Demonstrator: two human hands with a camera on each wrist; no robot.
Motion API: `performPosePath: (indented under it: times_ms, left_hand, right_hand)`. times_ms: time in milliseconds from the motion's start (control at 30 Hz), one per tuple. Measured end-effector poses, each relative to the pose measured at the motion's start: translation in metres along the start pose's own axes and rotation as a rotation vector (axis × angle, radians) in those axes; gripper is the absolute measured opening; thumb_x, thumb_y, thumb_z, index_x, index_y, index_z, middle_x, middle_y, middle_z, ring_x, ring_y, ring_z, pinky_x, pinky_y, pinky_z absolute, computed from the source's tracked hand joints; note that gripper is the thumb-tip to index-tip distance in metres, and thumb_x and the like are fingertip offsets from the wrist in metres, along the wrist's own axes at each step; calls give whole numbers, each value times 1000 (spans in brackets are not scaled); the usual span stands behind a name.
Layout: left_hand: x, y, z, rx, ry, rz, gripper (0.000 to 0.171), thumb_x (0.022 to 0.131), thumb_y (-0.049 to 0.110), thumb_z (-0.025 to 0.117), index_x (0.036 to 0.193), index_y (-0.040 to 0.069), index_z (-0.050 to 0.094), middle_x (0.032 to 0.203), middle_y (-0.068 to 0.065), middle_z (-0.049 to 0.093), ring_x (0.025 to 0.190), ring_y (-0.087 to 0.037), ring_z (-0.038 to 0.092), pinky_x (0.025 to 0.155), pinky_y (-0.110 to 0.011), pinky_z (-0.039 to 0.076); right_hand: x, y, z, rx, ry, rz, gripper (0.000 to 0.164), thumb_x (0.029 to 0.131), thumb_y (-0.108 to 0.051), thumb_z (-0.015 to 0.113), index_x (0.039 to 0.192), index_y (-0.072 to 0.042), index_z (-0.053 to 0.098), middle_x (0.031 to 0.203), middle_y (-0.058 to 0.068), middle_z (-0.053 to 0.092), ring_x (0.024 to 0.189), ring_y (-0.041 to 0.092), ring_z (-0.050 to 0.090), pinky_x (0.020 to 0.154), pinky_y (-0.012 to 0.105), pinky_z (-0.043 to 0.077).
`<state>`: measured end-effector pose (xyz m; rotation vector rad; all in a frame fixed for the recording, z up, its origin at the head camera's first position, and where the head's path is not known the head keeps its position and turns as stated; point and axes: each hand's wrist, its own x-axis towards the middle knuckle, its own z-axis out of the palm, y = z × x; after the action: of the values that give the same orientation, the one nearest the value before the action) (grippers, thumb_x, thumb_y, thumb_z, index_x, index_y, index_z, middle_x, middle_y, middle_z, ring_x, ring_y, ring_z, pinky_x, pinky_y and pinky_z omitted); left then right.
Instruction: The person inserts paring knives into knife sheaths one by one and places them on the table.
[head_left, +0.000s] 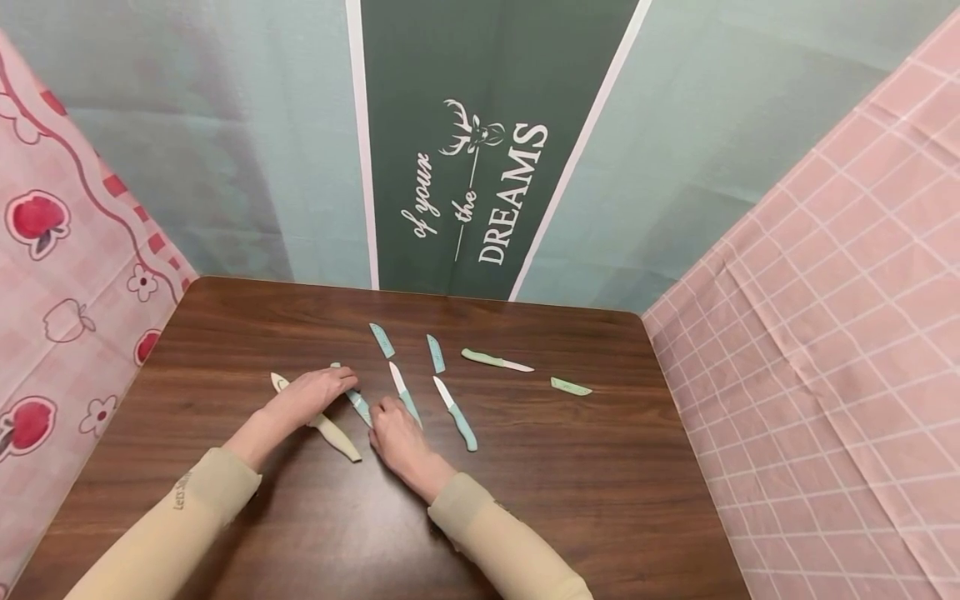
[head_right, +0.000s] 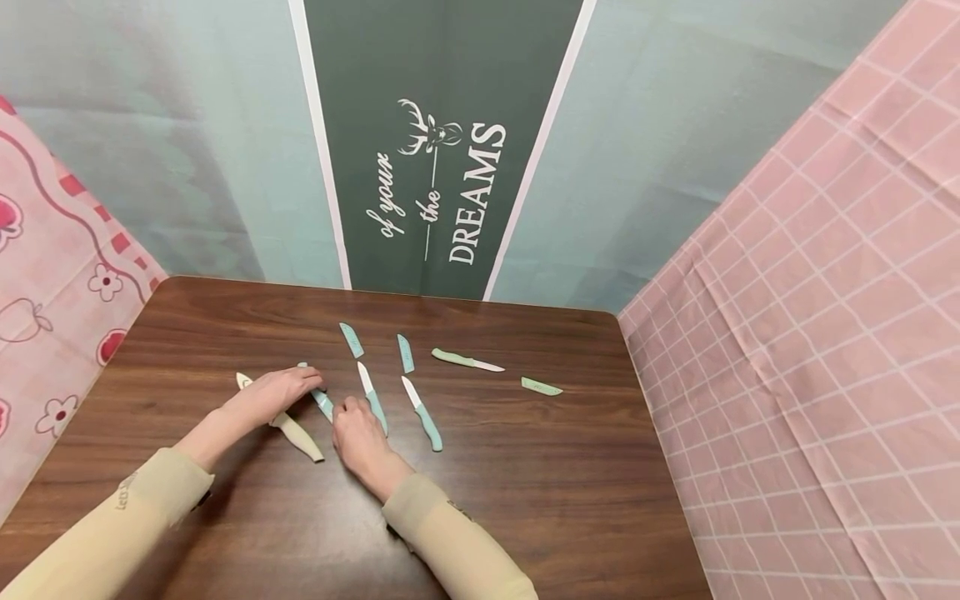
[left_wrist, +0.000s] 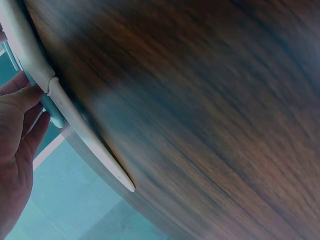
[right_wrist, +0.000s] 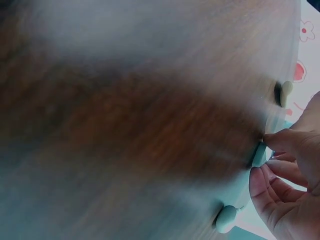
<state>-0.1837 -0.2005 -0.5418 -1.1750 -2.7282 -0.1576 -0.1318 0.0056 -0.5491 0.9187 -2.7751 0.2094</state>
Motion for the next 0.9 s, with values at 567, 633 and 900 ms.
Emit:
performPosePath:
  times_ms: [567, 633, 900]
  left_hand:
    - [1, 1, -5, 11, 9, 0, 27, 80, -14, 64, 100, 4, 62, 102, -11, 64, 91, -26, 66, 74, -38, 58]
    - [1, 2, -8, 13, 18, -1, 25, 81, -13, 64, 100, 3, 62, 103, -12, 64, 91, -26, 66, 75, -38, 58]
    - [6, 2, -13, 20, 52, 9, 20, 83, -7, 64, 100, 3, 65, 103, -12, 65, 91, -27, 66, 78, -40, 57]
  right_hand:
    - [1, 6, -7, -17, -22, -10, 21, 80, -26, 72, 94, -11, 68, 97, 4, 65, 86, 20, 62, 69, 31, 56]
    - [2, 7, -7, -12, -24, 1, 22, 81, -27, 72, 97, -12, 68, 100, 4, 65, 87, 21, 62, 67, 32, 56]
    - [3, 15, -14, 4, 27, 31, 18, 85, -27, 70, 98, -14, 71, 97, 2, 67, 87, 21, 63, 76, 34, 54]
